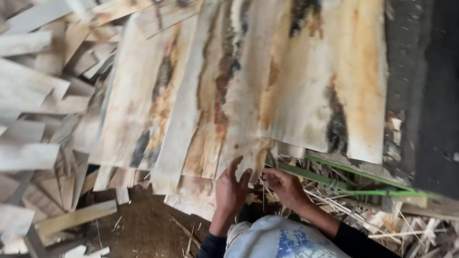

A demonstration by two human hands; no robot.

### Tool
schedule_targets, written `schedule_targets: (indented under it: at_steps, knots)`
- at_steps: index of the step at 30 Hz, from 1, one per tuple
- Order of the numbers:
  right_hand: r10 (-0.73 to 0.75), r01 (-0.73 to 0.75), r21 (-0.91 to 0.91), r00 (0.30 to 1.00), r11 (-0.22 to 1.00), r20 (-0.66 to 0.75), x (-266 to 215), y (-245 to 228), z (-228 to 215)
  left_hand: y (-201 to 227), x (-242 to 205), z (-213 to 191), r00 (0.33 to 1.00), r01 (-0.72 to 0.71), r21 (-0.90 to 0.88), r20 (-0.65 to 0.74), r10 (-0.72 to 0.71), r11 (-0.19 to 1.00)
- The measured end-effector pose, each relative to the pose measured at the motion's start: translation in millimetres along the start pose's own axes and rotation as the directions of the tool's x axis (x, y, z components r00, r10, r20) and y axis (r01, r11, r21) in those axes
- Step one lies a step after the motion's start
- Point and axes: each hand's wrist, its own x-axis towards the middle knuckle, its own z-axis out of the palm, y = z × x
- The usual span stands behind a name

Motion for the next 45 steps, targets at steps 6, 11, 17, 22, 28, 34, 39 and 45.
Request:
schedule_targets:
  at_steps: [6,11,17,22,28,34,39,45]
  knots:
    - [0.088,-0.221,-0.234,0.876,0.947,-0.474,-25,1,-55,-2,18,39,0.983,0.082,0.202,0.147,-0.113,0.976]
    - [0.101,-0.375,-0.166,0.599,0.912,-0.794,-39,3,-115,-43,44,78,0.997,-0.072,0.033,0.038,0.071,0.997]
    - [0.131,-0.608,-0.218,0.476,0.763,-0.87,-55,22,-185,-51,105,122,0.977,-0.214,0.133,0.031,0.212,0.968]
    - [0.248,-0.688,-0.205,0.499,0.696,-0.831,-56,49,-210,-39,129,139,0.99,-0.134,0.202,0.071,0.122,0.97]
    - [0.332,-0.731,-0.185,0.501,0.657,-0.799,-52,42,-212,-75,173,144,1.0,-0.013,0.057,-0.005,0.013,0.998]
    - [0.421,-0.779,-0.176,0.496,0.602,-0.759,-52,35,-221,-46,194,116,0.987,0.162,-0.105,0.029,-0.16,0.981]
    - [0.456,-0.785,-0.209,0.529,0.583,-0.715,-55,30,-226,-30,201,125,0.93,0.329,-0.166,0.23,-0.288,0.93]
    - [0.437,-0.766,-0.251,0.567,0.591,-0.699,-59,26,-228,-28,204,154,0.981,0.135,-0.24,0.169,-0.096,0.961]
